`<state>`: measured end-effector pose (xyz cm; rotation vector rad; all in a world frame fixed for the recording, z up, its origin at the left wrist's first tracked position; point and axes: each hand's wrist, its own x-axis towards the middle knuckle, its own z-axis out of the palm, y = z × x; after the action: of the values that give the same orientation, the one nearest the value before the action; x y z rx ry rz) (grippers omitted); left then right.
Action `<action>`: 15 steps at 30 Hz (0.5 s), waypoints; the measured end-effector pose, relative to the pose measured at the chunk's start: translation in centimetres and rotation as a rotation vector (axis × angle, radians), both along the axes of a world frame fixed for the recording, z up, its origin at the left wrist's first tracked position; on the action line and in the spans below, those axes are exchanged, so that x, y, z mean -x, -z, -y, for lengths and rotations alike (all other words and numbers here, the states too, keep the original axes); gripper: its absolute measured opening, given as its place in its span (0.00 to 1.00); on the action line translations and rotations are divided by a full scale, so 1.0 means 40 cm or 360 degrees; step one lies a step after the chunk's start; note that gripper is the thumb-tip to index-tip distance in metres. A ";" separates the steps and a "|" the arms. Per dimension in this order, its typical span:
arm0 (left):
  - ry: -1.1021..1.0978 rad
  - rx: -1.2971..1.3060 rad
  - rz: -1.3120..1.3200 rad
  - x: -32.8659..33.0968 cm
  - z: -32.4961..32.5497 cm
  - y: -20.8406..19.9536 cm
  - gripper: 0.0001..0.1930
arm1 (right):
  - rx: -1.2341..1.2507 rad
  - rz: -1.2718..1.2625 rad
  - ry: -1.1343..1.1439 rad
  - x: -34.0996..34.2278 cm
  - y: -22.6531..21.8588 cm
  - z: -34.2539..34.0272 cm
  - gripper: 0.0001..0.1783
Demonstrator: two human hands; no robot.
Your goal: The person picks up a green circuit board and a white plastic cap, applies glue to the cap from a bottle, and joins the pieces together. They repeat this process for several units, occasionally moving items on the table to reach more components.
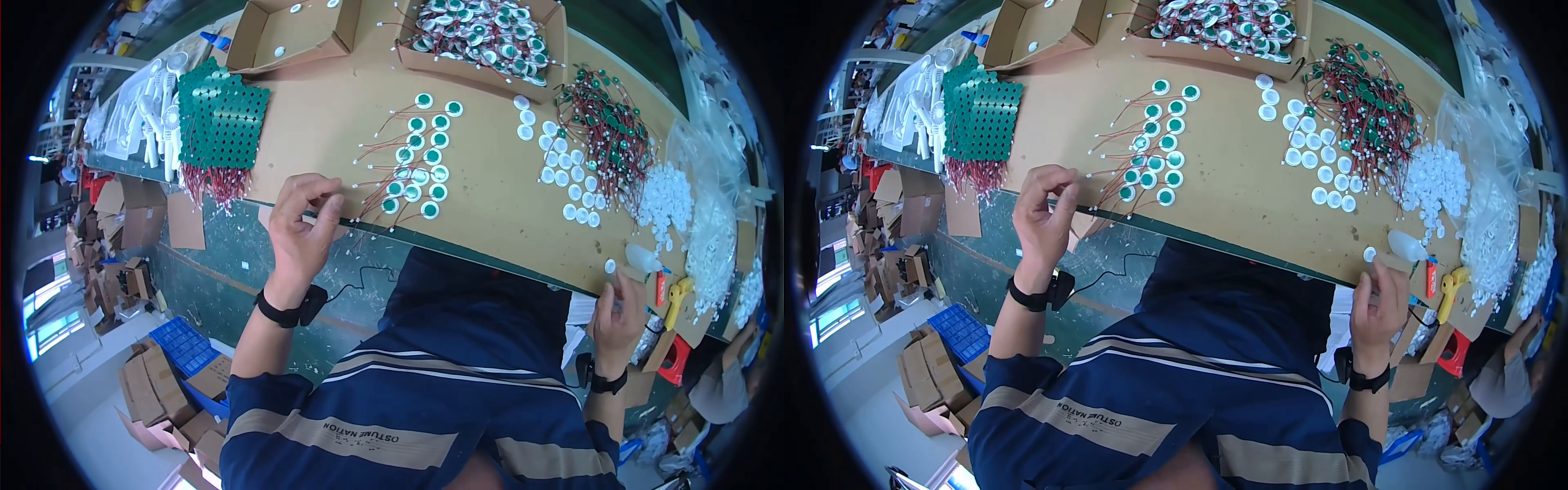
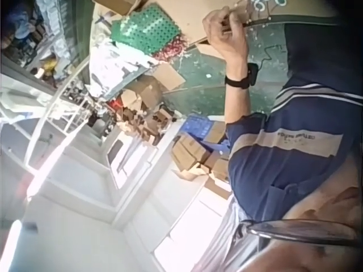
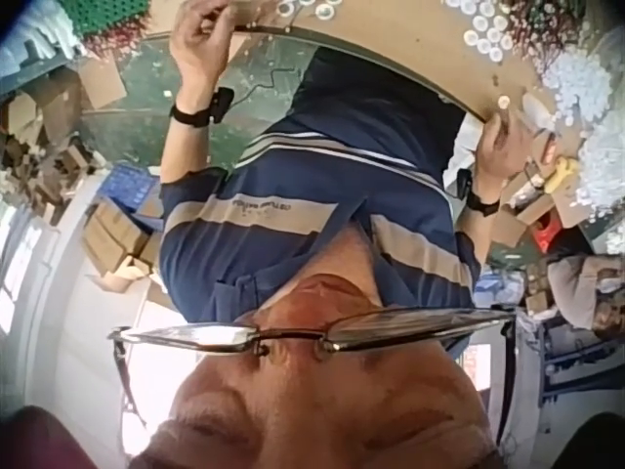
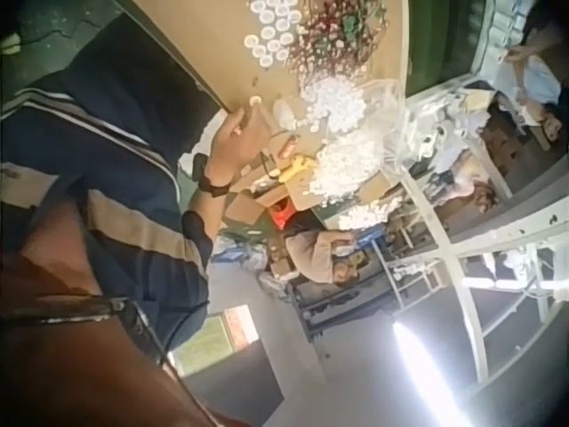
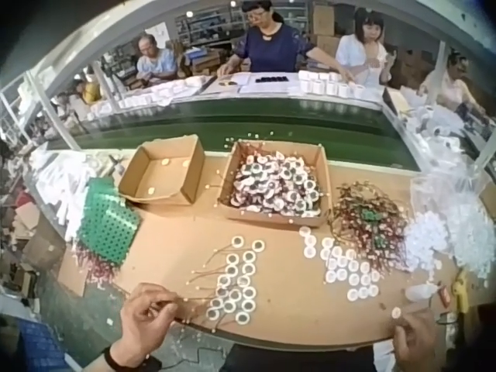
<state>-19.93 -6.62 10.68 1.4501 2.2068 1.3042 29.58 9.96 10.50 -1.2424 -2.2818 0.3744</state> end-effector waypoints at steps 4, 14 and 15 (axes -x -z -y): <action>0.0166 0.0066 -0.0006 -0.007 0.012 0.001 0.13 | -0.0079 -0.0055 -0.0394 0.090 -0.027 -0.002 0.21; 0.0254 0.0254 0.0243 -0.023 -0.014 -0.016 0.18 | 0.0057 -0.0159 -0.1069 0.370 -0.036 -0.027 0.20; 0.0273 0.0286 0.0191 -0.021 -0.018 -0.020 0.18 | 0.0066 -0.0153 -0.1111 0.393 -0.036 -0.030 0.20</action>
<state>-19.08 -5.89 11.47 1.4186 2.0164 1.0789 13.86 11.18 11.93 -0.3890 -2.5690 0.7053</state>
